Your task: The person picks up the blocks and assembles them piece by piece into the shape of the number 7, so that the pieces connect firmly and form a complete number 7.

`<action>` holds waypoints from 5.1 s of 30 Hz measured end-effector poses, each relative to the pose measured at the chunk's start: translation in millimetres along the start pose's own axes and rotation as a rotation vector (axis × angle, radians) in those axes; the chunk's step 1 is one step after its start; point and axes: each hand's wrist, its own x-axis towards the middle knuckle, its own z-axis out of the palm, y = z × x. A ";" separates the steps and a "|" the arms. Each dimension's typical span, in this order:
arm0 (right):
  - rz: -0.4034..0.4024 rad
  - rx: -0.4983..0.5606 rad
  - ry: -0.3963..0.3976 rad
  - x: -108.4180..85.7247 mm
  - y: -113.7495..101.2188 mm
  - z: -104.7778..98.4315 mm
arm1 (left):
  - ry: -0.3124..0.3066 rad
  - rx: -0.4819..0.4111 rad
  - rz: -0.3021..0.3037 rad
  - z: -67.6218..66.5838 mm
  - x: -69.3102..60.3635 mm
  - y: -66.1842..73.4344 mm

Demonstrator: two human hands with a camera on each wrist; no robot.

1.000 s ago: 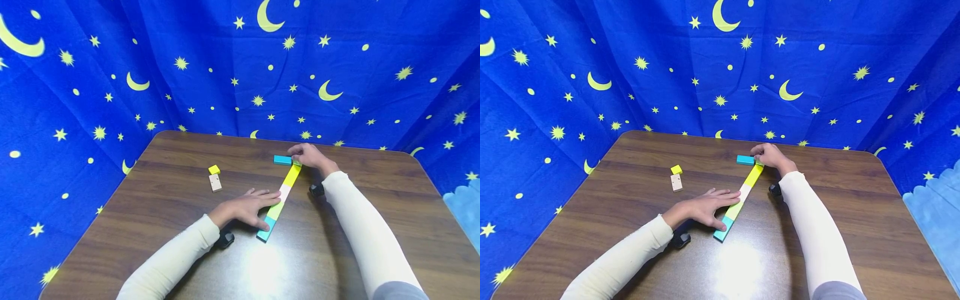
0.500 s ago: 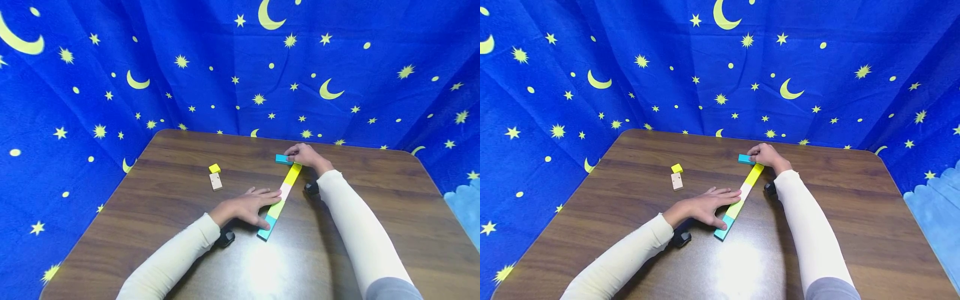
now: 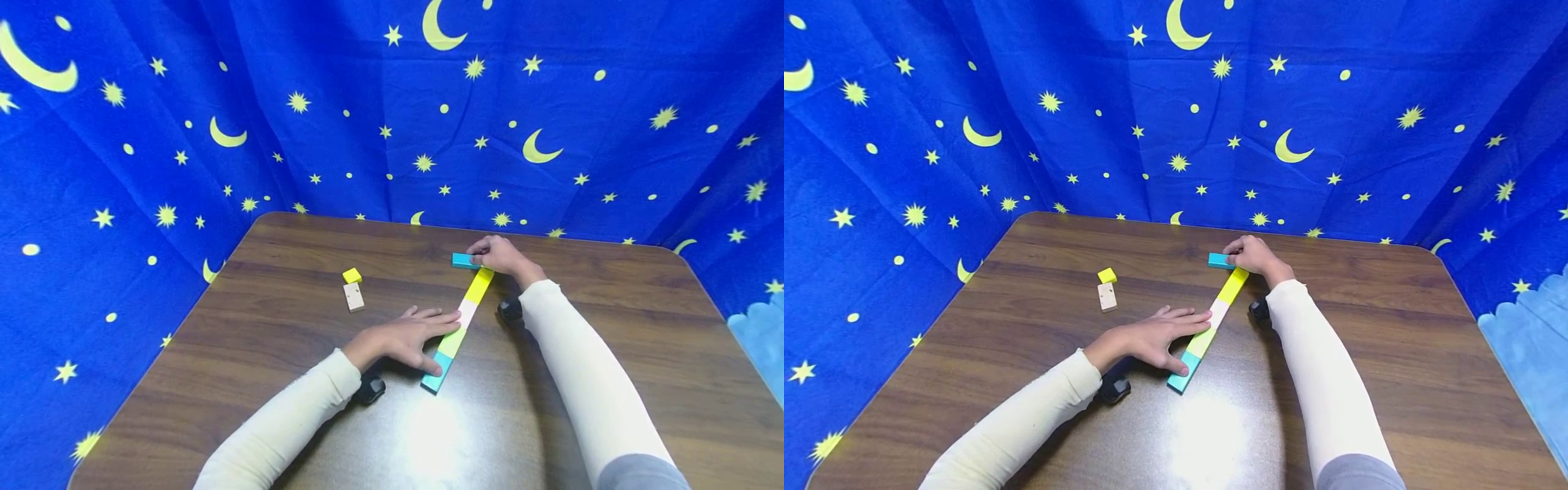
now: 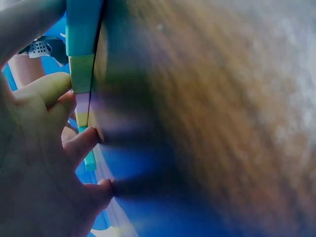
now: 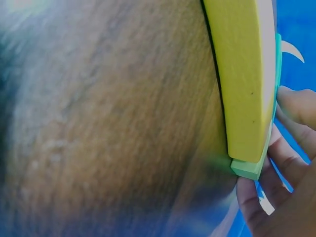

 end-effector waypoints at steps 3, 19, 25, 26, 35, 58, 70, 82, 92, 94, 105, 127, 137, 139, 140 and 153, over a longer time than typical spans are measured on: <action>-0.003 -0.002 0.010 -0.4 1.5 0.2 | 0.005 0.005 0.006 0.0 0.2 0.0; -0.002 0.034 -0.007 -5.1 5.0 -6.3 | -0.002 0.000 0.008 -1.8 2.0 0.9; 0.005 0.056 -0.015 -11.7 7.3 -9.0 | -0.015 -0.014 0.004 -2.8 2.3 2.9; 0.007 0.058 -0.014 -12.5 8.1 -9.2 | -0.017 -0.015 0.002 -2.8 2.6 3.0; -0.005 0.037 0.004 -17.2 15.7 -7.7 | -0.011 -0.029 -0.016 0.5 4.4 3.7; -0.090 0.076 0.066 -40.8 12.6 -22.6 | 0.204 -0.114 0.015 -4.4 -11.2 0.0; -0.250 -0.055 0.129 -103.4 11.7 -34.7 | 0.651 0.009 -0.046 -13.5 -83.3 -21.2; -0.286 -0.145 0.144 -83.6 13.5 -15.3 | 0.536 -0.041 -0.118 -11.6 -84.6 -28.6; -0.289 -0.160 0.116 -55.3 5.7 -7.0 | 0.557 -0.044 -0.138 -8.7 -82.9 -45.2; -0.278 -0.161 0.103 -52.5 3.3 -6.8 | 0.557 -0.048 -0.147 -8.0 -83.2 -48.6; -0.220 -0.197 -0.019 -46.5 -8.1 -4.6 | 0.578 -0.082 -0.157 -7.8 -81.6 -58.2; -0.276 -0.225 0.010 -46.2 -3.1 5.4 | 0.688 0.060 -0.262 -25.8 -83.4 -90.6; -0.271 -0.226 0.017 -47.9 -2.5 6.3 | 0.573 0.151 -0.219 -27.0 -89.0 -100.9; -0.267 -0.227 0.014 -47.6 -1.8 6.3 | 0.576 0.181 -0.188 -25.4 -87.3 -102.5; -0.269 -0.225 0.012 -47.7 -1.9 6.1 | 0.584 0.207 -0.175 -24.4 -86.6 -103.3; -0.259 -0.216 0.005 -48.0 -1.0 6.8 | 0.540 0.393 -0.190 -26.0 -79.4 -99.4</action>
